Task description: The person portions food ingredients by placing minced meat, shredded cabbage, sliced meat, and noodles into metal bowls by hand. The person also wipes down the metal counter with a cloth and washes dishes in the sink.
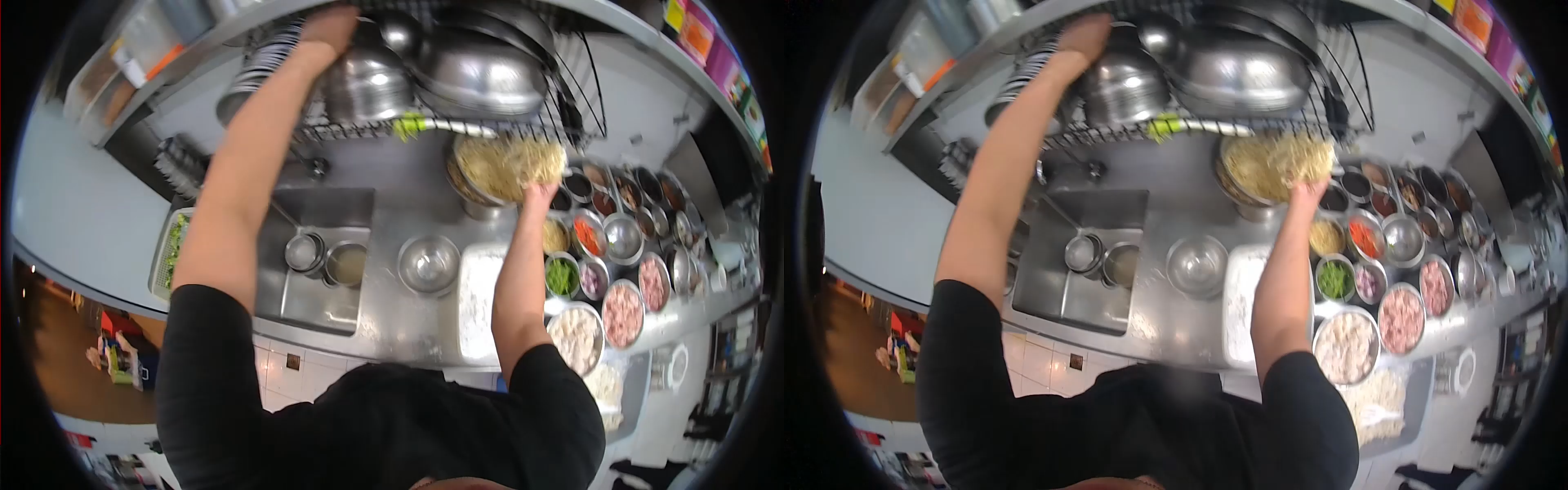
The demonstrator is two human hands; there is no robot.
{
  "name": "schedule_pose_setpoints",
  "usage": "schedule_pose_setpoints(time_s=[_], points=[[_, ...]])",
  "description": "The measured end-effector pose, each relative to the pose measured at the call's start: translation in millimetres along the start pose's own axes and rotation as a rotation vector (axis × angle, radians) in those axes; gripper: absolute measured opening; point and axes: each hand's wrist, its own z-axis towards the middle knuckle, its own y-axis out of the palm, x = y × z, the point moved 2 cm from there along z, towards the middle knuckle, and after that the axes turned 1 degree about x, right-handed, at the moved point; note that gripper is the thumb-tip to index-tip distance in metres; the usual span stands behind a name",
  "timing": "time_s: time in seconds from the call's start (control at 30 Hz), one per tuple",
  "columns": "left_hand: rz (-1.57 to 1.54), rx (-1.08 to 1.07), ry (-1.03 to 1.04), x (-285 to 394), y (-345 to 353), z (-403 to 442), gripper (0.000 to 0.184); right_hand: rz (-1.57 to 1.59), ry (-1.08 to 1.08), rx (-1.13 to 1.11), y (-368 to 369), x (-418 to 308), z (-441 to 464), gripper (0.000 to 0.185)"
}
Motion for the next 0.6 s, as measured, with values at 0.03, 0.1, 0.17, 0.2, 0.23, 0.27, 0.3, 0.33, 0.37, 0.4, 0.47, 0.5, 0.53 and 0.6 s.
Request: schedule_pose_setpoints(time_s=[0.03, 0.1, 0.17, 0.2, 0.23, 0.27, 0.3, 0.33, 0.37, 0.4, 0.47, 0.5, 0.53, 0.6], points=[[0.021, 0.120, 0.046, -21, 30, -2, 0.022, 0.004, -0.009, -0.006, -5, 1, 1, 0.033], [-0.059, -0.052, -0.111, -34, 35, 2, 0.032, 0.218, 0.086, -0.058, -9, -2, 12, 0.034], [-0.026, -0.149, -0.140, -8, -11, -5, 0.036, 0.477, 0.231, -0.095, 5, -5, 18, 0.035], [-0.032, -0.104, -0.153, -12, -4, -6, 0.035, 0.468, 0.221, -0.090, 20, -8, 5, 0.035], [-0.038, -0.104, -0.151, -18, 4, -5, 0.035, 0.445, 0.191, -0.084, 41, -13, -10, 0.035], [-0.015, -0.084, -0.171, -26, 13, -2, 0.035, 0.425, 0.164, -0.079, 54, -17, -19, 0.035], [0.009, -0.067, -0.194, -37, 27, 0, 0.035, 0.422, 0.166, -0.078, 56, -21, -23, 0.035], [0.055, -0.035, -0.146, -42, 32, 0, 0.029, 0.448, 0.204, -0.100, 56, -22, -27, 0.036], [0.052, -0.036, -0.149, -43, 40, -1, 0.029, 0.475, 0.239, -0.123, 58, -24, -28, 0.037], [0.013, 0.029, -0.133, -36, 37, -4, 0.026, 0.469, 0.239, -0.124, 52, -26, -27, 0.037], [-0.030, 0.093, -0.119, -25, 28, -9, 0.024, 0.591, 0.304, -0.198, 41, -27, -26, 0.037], [-0.074, 0.116, -0.145, -22, 25, -9, 0.024, 0.630, 0.325, -0.222, 41, -29, -28, 0.037], [-0.118, 0.139, -0.170, -21, 22, -10, 0.024, 0.630, 0.294, -0.209, 40, -30, -29, 0.037], [-0.110, 0.120, -0.207, -11, 8, -11, 0.023, 0.672, 0.285, -0.347, 26, -29, -23, 0.041]])
